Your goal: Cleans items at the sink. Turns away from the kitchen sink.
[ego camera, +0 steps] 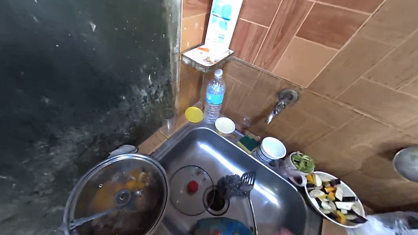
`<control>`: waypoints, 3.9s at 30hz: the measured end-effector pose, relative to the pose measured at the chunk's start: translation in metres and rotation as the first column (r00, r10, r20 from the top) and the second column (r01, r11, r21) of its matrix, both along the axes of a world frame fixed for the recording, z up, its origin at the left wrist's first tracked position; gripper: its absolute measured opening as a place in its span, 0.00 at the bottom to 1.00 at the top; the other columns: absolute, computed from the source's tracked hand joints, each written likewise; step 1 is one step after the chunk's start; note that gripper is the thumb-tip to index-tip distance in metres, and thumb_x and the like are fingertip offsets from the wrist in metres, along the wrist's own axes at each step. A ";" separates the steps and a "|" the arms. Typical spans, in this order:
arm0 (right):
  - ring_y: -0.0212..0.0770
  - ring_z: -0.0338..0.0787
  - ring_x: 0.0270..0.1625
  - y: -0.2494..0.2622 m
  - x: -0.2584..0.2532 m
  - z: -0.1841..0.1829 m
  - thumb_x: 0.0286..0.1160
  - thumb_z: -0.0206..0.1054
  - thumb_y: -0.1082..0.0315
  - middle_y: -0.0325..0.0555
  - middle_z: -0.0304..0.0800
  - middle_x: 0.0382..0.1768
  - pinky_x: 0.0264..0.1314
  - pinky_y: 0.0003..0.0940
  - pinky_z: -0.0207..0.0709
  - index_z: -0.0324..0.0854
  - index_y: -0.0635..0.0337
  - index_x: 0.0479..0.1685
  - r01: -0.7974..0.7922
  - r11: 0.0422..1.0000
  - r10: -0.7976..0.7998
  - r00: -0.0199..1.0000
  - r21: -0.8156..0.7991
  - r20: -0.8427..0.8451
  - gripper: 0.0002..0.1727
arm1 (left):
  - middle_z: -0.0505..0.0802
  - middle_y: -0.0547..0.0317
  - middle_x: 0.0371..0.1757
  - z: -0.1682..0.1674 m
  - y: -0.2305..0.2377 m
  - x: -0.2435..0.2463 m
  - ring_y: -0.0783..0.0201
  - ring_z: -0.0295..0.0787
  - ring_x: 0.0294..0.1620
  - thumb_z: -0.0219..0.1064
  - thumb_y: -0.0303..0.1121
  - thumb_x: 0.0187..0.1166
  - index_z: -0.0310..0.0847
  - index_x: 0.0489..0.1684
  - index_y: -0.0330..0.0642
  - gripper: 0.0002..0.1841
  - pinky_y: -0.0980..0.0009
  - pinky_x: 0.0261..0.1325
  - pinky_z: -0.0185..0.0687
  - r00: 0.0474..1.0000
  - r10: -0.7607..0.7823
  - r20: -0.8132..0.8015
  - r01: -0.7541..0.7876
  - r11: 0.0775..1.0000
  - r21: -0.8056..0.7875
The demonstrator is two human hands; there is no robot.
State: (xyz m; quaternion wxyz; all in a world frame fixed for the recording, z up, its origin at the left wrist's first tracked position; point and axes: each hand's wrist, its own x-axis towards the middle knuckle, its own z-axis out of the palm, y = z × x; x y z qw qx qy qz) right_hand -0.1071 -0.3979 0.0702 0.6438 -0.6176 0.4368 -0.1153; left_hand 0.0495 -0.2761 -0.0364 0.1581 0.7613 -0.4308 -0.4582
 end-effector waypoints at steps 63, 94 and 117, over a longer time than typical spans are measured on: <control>0.46 0.91 0.55 -0.184 0.204 -0.101 0.92 0.57 0.66 0.59 0.86 0.59 0.61 0.41 0.85 0.75 0.69 0.72 -0.375 0.921 0.387 0.913 0.105 -0.128 0.19 | 0.88 0.40 0.65 -0.030 -0.096 0.142 0.45 0.94 0.46 0.42 0.33 0.95 0.56 0.89 0.52 0.23 0.49 0.44 0.91 -0.197 0.503 -0.842 -0.924 0.192 0.331; 0.45 0.90 0.47 -0.169 0.227 -0.215 0.91 0.55 0.70 0.60 0.84 0.54 0.52 0.38 0.86 0.69 0.72 0.75 -0.020 0.952 0.104 0.960 0.305 -0.260 0.20 | 0.96 0.50 0.56 0.046 -0.047 0.173 0.60 0.94 0.48 0.55 0.36 0.93 0.79 0.77 0.42 0.19 0.58 0.55 0.88 0.525 0.846 0.092 -0.508 0.398 -0.764; 0.68 0.79 0.77 -0.102 0.215 -0.192 0.78 0.70 0.57 0.68 0.83 0.70 0.80 0.69 0.67 0.84 0.67 0.66 -0.979 0.099 0.615 -0.081 0.178 -0.785 0.25 | 0.94 0.52 0.47 0.042 -0.032 0.158 0.59 0.91 0.43 0.55 0.43 0.93 0.81 0.76 0.47 0.21 0.55 0.53 0.86 0.438 0.899 -0.014 -0.808 0.387 -0.444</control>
